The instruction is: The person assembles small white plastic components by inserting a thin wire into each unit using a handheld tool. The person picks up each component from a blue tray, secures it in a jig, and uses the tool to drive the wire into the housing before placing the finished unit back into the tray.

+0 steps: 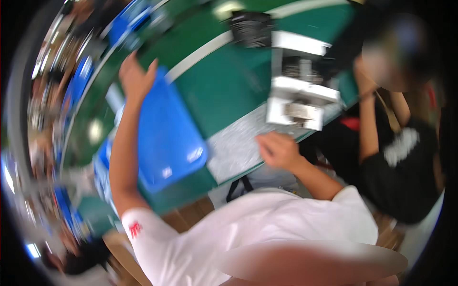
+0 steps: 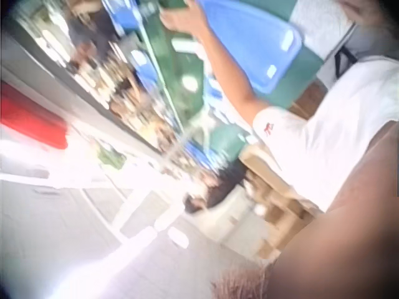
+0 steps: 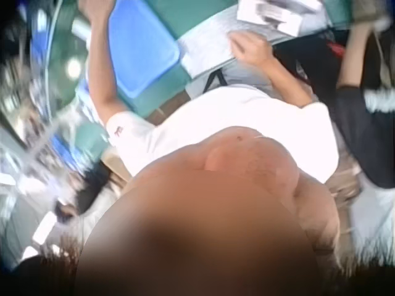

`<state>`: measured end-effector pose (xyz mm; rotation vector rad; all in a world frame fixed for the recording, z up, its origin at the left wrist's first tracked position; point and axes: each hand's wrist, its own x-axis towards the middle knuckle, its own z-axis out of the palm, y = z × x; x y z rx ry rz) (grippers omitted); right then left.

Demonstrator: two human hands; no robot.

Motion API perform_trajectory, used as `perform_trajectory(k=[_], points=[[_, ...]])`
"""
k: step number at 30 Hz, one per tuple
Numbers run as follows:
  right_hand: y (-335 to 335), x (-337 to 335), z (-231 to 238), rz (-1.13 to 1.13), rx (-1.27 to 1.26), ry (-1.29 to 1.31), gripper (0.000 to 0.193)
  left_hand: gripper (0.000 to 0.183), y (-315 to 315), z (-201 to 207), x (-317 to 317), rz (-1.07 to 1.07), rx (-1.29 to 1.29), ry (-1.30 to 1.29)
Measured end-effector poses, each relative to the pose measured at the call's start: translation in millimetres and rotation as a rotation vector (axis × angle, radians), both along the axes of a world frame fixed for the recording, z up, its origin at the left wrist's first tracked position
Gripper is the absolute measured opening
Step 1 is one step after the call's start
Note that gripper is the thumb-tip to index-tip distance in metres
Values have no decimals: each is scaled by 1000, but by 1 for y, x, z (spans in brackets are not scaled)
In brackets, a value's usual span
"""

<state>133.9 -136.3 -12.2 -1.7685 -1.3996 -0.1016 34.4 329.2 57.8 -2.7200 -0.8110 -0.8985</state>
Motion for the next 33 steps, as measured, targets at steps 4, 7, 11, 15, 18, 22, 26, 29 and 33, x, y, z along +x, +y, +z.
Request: perform_trajectory(k=[4,7,11,15,18,22,26,29,33], points=[[5,-3,-7,85,82,70,20,51,-33,40,-98,203,-160,-52],[5,-9,-4,100,72,65,18,46,-36,57,-174,401,-511,-124],[3,-10,-1,104,58,56,16,58,-34,29,-221,570,-601,-16],[4,-9,-2,69,83,14,17,102,-21,-2,-198,732,-323,77],[4,-6,0,73,46,-9,16,115,28,-26,-202,636,-490,180],[-2,-4,-8,47,47,-13,16,91,44,-49,-195,501,-471,-93],[-2,-6,-15,57,18,4,12,62,52,-68,-205,265,-463,-178],[0,-9,-15,46,130,-34,12,72,62,-69,-212,282,-420,-173],[-4,-10,-19,46,50,29,12,76,51,-64,-199,290,-481,-148]])
